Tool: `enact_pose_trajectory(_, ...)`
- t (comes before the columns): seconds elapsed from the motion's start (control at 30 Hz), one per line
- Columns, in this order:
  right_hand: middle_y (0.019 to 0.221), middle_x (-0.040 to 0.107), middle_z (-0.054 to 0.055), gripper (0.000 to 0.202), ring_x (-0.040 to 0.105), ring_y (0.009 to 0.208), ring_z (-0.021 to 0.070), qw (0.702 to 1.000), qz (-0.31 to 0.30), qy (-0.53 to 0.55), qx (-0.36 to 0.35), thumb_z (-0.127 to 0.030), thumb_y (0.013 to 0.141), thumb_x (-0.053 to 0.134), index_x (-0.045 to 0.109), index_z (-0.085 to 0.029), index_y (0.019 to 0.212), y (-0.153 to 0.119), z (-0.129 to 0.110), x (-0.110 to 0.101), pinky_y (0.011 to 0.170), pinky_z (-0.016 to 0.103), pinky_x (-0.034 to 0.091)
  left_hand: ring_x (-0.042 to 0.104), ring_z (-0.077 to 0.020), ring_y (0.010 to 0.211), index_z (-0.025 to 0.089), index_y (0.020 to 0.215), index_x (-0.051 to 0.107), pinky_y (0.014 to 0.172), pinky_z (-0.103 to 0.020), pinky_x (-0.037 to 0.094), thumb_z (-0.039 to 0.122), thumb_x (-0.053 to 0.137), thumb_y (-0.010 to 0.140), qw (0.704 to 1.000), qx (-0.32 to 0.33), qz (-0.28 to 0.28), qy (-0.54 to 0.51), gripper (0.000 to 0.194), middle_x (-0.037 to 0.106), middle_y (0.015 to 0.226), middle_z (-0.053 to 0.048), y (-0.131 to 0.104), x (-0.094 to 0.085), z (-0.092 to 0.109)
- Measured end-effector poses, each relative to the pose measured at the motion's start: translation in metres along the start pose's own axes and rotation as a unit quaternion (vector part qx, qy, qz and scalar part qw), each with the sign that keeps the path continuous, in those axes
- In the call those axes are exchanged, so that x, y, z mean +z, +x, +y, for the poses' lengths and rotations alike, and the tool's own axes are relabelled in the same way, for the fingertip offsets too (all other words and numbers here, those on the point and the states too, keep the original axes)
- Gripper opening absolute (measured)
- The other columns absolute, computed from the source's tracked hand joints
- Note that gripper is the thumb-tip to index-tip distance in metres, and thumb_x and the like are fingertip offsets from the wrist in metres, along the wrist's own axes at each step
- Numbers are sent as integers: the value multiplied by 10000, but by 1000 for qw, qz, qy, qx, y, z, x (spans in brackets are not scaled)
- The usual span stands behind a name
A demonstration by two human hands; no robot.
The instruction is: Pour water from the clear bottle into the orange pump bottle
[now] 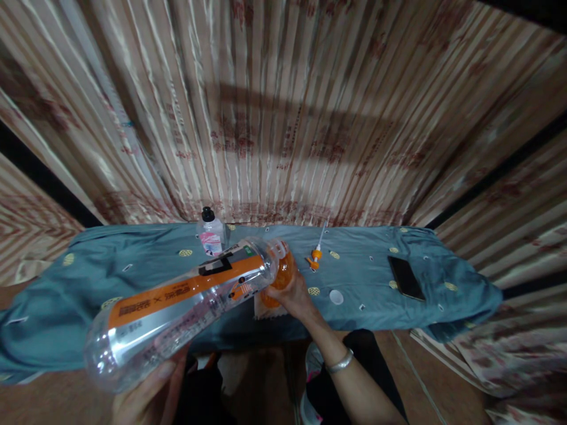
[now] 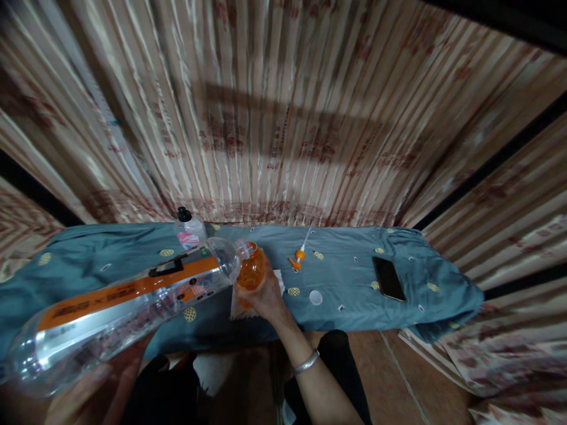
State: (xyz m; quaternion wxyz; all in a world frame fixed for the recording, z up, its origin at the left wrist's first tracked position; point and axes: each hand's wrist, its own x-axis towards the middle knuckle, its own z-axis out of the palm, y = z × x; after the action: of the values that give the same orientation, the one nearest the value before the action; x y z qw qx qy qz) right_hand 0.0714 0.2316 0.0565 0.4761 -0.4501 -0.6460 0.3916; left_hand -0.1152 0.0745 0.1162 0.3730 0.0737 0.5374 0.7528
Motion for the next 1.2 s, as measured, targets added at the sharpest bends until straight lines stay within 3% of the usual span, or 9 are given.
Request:
enact_pose_trajectory(0.17, 1395, 672, 102, 846, 663, 1280, 282, 1000, -1, -5, 3, -256, 658, 832, 491, -236, 1433, 0, 1, 0, 1129, 450, 524, 393, -348, 1480, 431, 1111, 745, 1134, -405, 454, 364, 958, 450, 1000, -17, -10, 2, 698, 698, 1314, 109, -1, -4, 2)
enact_pose_trajectory(0.37, 1386, 677, 111, 861, 668, 1273, 291, 1000, 0, 4, 5, -269, 657, 833, 478, -225, 1440, 0, 0, 0, 1126, 465, 525, 499, -358, 1397, 372, 1090, 760, 1005, -336, 540, 364, 964, 340, 999, -29, 21, 9, 778, 730, 1259, 62, 5, -7, 0)
enact_pose_trajectory(0.63, 1386, 671, 112, 784, 656, 1285, 291, 1000, -3, 8, -13, -266, 661, 817, 522, -215, 1386, 1, -1, 0, 1142, 450, 513, 425, -360, 1458, 428, 1176, 739, 1130, -434, 455, 378, 960, 473, 1000, -12, -5, 9, 738, 693, 1343, 84, 0, -5, 3)
enact_pose_trajectory(0.83, 1372, 684, 107, 785, 680, 1246, 276, 1000, -12, 23, -6, -257, 667, 806, 508, -209, 1391, 1, -2, 1, 1104, 421, 548, 521, -357, 1378, 376, 1012, 769, 1041, -396, 537, 310, 995, 345, 999, -33, -6, -4, 707, 762, 1091, 63, 11, -13, -1)
enact_pose_trajectory(0.97, 1395, 669, 115, 843, 663, 1273, 277, 1000, -10, 20, 0, -259, 659, 817, 474, -204, 1428, 0, 2, 0, 1134, 434, 522, 521, -319, 1383, 427, 1104, 752, 1015, -351, 547, 368, 990, 389, 1000, -27, 3, -1, 756, 748, 1182, 95, 9, -11, -2)
enact_pose_trajectory(1.2, 1393, 672, 111, 862, 664, 1276, 283, 1000, -9, -3, -2, -258, 664, 825, 468, -225, 1448, 1, 4, 0, 1113, 441, 537, 453, -372, 1435, 420, 1179, 738, 1117, -454, 474, 375, 981, 380, 1000, -28, 8, 4, 836, 731, 1253, 85, 7, -7, -3)
